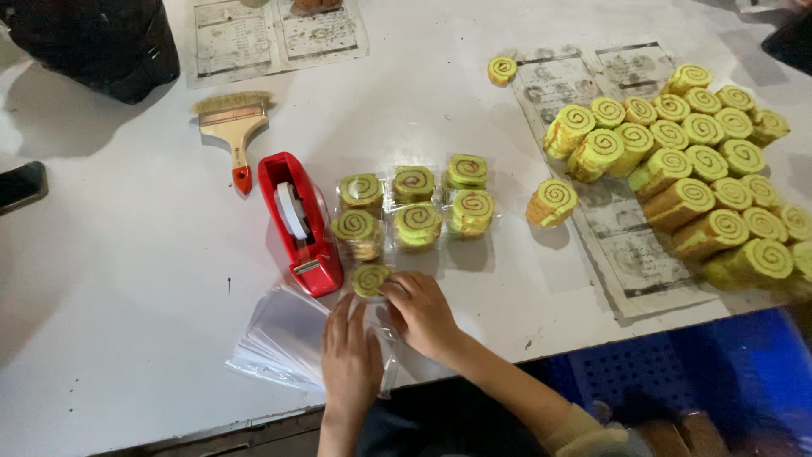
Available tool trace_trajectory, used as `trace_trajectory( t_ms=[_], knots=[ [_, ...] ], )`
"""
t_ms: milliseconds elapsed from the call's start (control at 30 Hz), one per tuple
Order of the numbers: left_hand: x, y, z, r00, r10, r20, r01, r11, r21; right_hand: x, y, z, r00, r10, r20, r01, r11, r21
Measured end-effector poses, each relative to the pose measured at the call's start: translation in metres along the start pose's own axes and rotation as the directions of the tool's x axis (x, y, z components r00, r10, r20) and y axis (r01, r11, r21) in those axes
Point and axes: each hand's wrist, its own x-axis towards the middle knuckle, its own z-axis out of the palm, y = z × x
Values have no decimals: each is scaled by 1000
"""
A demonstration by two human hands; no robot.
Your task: The person packages small swirl cakes by placing them individually into clear plastic bags and sealing each bag with red adhesive tape from a dispenser.
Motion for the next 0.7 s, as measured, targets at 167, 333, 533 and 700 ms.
trace_trajectory(
  t_ms=[167,333,533,700],
  knots=[
    [-14,-25,-9,954,-227,-194,250,962,106,-19,-16,24,993,104,58,-109,990,88],
    [-29,-50,-11,910,-356,-215,396,899,188,-18,-20,53,971,193,139,-196,981,9],
    [-47,-54,-9,831,-531,-166,556,790,258,-19,-11,47,930,289,226,-334,922,197],
    [-51,-66,2,865,-489,-113,495,795,352,-17,-17,28,972,180,152,-198,974,114]
  ],
)
